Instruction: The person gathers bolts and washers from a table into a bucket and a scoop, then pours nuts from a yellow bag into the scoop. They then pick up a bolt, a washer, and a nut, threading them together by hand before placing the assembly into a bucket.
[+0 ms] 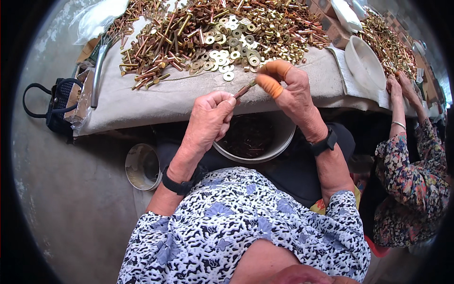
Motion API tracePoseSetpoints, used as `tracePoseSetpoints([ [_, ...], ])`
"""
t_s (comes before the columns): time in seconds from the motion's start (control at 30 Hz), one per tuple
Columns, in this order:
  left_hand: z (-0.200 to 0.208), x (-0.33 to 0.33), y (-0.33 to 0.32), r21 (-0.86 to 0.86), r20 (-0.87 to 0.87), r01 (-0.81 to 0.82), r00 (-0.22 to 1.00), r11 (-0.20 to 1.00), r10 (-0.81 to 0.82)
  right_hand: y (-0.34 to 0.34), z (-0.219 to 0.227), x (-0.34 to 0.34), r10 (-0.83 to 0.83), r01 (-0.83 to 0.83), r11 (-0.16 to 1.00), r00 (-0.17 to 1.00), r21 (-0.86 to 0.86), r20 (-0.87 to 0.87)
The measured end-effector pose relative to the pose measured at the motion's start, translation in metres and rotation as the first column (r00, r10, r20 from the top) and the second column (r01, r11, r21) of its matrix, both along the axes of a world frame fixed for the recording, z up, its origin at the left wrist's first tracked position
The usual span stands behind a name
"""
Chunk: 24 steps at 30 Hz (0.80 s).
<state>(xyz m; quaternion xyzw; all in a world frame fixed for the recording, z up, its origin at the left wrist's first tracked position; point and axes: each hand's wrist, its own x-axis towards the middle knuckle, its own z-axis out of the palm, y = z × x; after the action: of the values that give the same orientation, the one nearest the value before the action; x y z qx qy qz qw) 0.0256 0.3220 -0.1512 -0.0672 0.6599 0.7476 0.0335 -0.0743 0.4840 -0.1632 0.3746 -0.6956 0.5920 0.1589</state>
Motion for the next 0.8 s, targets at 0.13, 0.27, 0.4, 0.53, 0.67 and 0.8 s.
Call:
tracePoseSetpoints([
  [0.13, 0.000, 0.001, 0.001, 0.002, 0.049, 0.006, 0.999, 1.000, -0.006, 0.007, 0.006, 0.000, 0.056, -0.056, 0.998, 0.998, -0.009, -0.013],
  [0.27, -0.002, 0.003, 0.015, 0.018, 0.079, 0.026, 0.997, 1.000, -0.027, 0.013, 0.006, 0.001, 0.027, -0.058, 0.990, 0.973, 0.129, 0.229],
  [0.4, 0.002, -0.001, 0.005, 0.146, 0.096, 0.018, 0.995, 0.989, -0.032, 0.012, -0.003, 0.000, 0.189, -0.167, 0.979, 0.959, -0.117, 0.212],
  [0.53, 0.000, 0.001, 0.005, 0.150, 0.093, 0.051, 0.994, 0.987, -0.065, 0.023, 0.000, 0.000, 0.133, -0.166, 0.978, 0.963, 0.126, 0.233],
  [0.67, -0.003, 0.000, 0.006, 0.158, 0.097, 0.041, 0.994, 0.987, -0.057, 0.023, -0.002, 0.003, 0.095, -0.108, 0.994, 0.931, 0.015, 0.353],
  [0.8, -0.003, 0.000, 0.007, 0.145, 0.079, 0.038, 0.996, 0.989, -0.050, 0.008, -0.001, 0.017, 0.272, -0.136, 0.942, 0.845, -0.306, 0.461],
])
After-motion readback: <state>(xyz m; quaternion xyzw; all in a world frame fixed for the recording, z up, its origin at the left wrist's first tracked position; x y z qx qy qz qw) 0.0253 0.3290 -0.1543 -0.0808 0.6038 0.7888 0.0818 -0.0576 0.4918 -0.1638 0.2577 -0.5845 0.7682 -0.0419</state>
